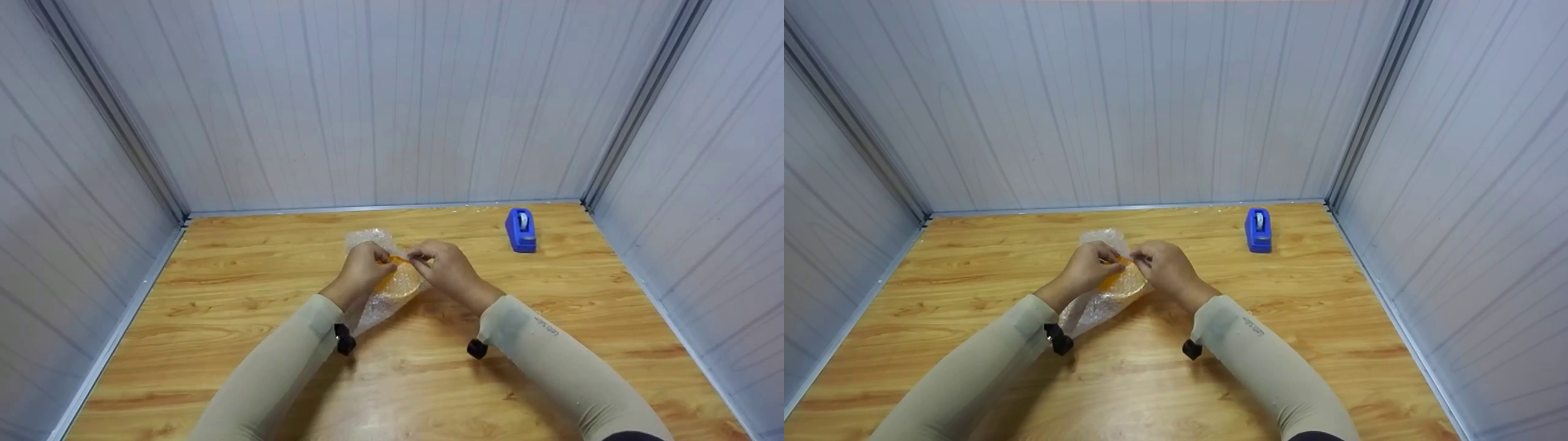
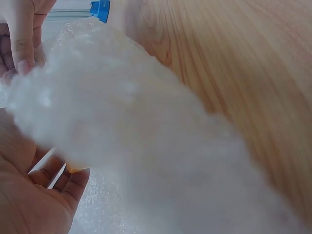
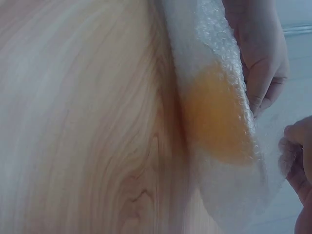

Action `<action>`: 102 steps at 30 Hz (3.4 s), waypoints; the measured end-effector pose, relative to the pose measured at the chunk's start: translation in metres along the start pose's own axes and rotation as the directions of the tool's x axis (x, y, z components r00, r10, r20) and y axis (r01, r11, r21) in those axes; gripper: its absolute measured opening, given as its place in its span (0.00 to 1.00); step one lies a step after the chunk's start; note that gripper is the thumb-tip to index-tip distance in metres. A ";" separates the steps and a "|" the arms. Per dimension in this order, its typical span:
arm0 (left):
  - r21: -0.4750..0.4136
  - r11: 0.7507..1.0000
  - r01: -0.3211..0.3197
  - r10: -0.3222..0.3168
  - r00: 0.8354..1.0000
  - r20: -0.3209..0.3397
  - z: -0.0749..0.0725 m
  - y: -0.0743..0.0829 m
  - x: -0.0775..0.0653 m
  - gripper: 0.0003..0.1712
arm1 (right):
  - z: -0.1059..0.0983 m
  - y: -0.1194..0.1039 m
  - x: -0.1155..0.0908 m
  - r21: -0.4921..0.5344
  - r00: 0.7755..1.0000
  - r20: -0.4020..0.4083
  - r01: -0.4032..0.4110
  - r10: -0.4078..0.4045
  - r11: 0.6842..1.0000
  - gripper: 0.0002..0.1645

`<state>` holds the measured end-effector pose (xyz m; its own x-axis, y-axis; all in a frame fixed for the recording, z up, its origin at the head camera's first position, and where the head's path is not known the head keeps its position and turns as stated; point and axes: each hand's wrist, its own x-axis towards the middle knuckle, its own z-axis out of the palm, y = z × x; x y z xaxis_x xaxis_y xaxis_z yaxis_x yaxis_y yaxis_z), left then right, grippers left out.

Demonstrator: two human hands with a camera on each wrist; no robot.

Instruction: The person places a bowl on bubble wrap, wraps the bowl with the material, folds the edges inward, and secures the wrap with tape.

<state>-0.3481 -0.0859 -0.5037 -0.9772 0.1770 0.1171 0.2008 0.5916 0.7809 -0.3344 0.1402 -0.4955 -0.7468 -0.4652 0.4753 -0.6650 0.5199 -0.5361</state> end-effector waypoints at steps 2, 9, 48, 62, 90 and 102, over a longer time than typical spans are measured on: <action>-0.005 1.000 -0.027 0.027 1.000 -0.002 0.004 -0.013 0.008 0.05 | 0.000 0.000 -0.003 -0.069 0.994 0.014 0.111 -0.110 0.991 0.05; 0.001 0.995 -0.096 0.096 0.995 -0.032 0.026 -0.059 0.036 0.13 | -0.003 0.003 -0.017 -0.226 0.927 0.191 0.360 -0.322 0.905 0.08; -0.061 0.981 0.183 -0.192 0.953 -0.235 -0.049 -0.047 -0.003 0.31 | -0.012 0.005 -0.013 -0.241 0.848 0.458 0.407 -0.266 0.881 0.13; -0.125 0.955 0.268 -0.286 0.944 -0.165 -0.057 -0.062 -0.006 0.20 | -0.014 0.002 -0.011 -0.226 0.844 0.462 0.410 -0.273 0.884 0.13; -0.224 0.972 -0.072 0.069 0.997 -0.023 -0.023 -0.004 -0.026 0.09 | -0.012 0.000 -0.005 -0.228 0.839 0.485 0.394 -0.247 0.891 0.16; 0.053 0.984 -0.168 0.153 0.964 0.215 -0.011 0.001 -0.036 0.07 | -0.010 0.004 -0.003 -0.238 0.834 0.484 0.417 -0.265 0.877 0.11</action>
<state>-0.3137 -0.1006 -0.5006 -0.8969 0.4306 0.1004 0.3655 0.5943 0.7164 -0.3345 0.1505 -0.4919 -0.4454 -0.8724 0.2012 -0.8953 0.4326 -0.1062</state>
